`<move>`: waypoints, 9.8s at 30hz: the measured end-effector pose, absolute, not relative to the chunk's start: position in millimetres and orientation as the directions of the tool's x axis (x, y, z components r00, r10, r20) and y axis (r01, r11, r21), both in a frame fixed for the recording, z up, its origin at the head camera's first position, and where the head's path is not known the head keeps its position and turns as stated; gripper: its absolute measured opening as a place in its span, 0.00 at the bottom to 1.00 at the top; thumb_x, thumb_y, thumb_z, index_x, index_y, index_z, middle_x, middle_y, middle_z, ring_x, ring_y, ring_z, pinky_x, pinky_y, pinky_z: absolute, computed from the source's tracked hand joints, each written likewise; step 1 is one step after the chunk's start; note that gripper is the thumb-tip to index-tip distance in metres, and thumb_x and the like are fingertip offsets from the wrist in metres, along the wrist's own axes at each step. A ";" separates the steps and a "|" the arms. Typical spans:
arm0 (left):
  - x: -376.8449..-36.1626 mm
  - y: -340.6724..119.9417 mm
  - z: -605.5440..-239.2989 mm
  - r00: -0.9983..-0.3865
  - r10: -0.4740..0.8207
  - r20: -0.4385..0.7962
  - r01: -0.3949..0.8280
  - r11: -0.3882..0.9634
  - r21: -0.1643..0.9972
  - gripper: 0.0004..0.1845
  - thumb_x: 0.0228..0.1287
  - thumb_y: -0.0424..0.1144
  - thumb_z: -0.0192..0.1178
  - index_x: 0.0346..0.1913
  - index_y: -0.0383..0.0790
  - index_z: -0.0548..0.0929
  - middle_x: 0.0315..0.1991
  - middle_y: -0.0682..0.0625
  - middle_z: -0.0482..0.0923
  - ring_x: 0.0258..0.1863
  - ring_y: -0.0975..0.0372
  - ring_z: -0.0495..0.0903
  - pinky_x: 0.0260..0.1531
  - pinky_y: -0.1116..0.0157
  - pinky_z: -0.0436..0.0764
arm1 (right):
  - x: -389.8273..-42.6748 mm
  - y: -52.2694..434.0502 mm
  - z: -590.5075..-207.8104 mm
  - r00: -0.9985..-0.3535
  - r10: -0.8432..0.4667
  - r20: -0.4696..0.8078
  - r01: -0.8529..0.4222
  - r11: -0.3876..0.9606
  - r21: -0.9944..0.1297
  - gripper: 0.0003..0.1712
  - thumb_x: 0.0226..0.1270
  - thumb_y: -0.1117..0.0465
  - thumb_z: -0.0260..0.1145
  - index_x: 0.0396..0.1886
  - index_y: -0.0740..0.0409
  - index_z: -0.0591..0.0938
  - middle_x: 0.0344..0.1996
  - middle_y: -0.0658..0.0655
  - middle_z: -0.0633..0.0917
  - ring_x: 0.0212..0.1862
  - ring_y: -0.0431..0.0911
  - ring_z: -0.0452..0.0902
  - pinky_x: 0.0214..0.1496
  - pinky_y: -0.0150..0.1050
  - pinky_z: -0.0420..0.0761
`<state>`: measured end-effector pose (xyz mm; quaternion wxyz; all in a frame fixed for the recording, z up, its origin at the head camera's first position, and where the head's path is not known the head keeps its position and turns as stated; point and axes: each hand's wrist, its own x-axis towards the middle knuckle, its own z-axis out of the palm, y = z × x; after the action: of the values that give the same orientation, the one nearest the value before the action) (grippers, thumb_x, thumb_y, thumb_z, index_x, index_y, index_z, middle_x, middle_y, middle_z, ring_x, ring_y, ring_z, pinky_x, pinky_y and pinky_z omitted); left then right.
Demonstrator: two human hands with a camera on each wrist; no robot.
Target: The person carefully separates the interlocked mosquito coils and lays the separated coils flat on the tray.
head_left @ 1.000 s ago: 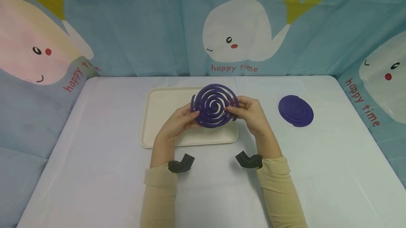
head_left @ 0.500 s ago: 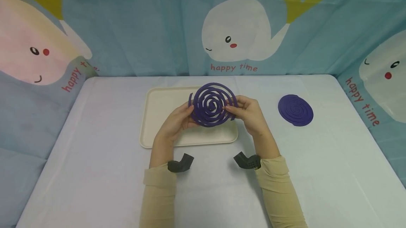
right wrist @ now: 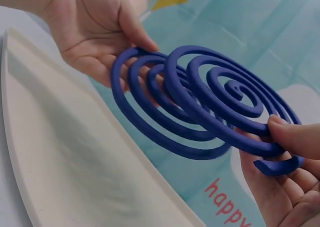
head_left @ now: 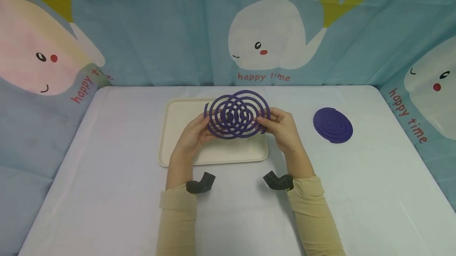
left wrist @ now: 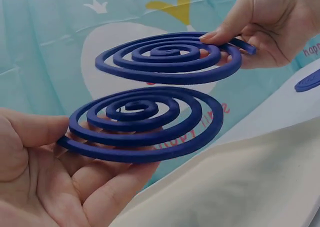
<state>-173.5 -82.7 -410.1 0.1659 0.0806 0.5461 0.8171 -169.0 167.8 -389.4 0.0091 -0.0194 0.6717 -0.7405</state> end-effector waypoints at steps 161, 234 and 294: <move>-200.0 192.0 -436.9 -0.870 0.326 -0.369 -0.404 -0.043 0.914 0.19 0.65 0.35 0.56 0.52 0.22 0.75 0.45 0.37 0.80 0.47 0.52 0.81 0.44 0.66 0.81 | -135.3 393.9 -445.6 -0.797 0.587 -0.143 0.109 -0.093 -0.990 0.24 0.54 0.83 0.60 0.54 0.79 0.72 0.30 0.48 0.84 0.35 0.36 0.82 0.40 0.26 0.81; -158.3 41.6 -409.5 -0.927 0.331 -0.175 -0.241 -0.169 0.956 0.27 0.59 0.28 0.60 0.62 0.28 0.69 0.53 0.33 0.76 0.46 0.51 0.81 0.42 0.64 0.82 | -142.6 239.0 -412.7 -0.999 -0.034 -0.008 0.010 -0.056 -0.998 0.11 0.62 0.74 0.60 0.44 0.67 0.79 0.34 0.47 0.86 0.39 0.40 0.82 0.46 0.32 0.80; -146.2 -24.6 -375.1 -0.989 0.136 -0.049 -0.068 -0.139 0.988 0.25 0.56 0.29 0.63 0.58 0.26 0.73 0.53 0.34 0.76 0.54 0.48 0.76 0.57 0.59 0.73 | -146.4 135.5 -376.6 -0.997 0.017 0.069 -0.070 -0.118 -0.991 0.22 0.52 0.71 0.65 0.48 0.77 0.76 0.38 0.57 0.84 0.39 0.45 0.81 0.45 0.38 0.82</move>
<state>-146.2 -24.6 -375.1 0.0677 0.0262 0.6526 0.7543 -146.4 135.5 -376.6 -0.0290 -0.0202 0.6634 -0.7474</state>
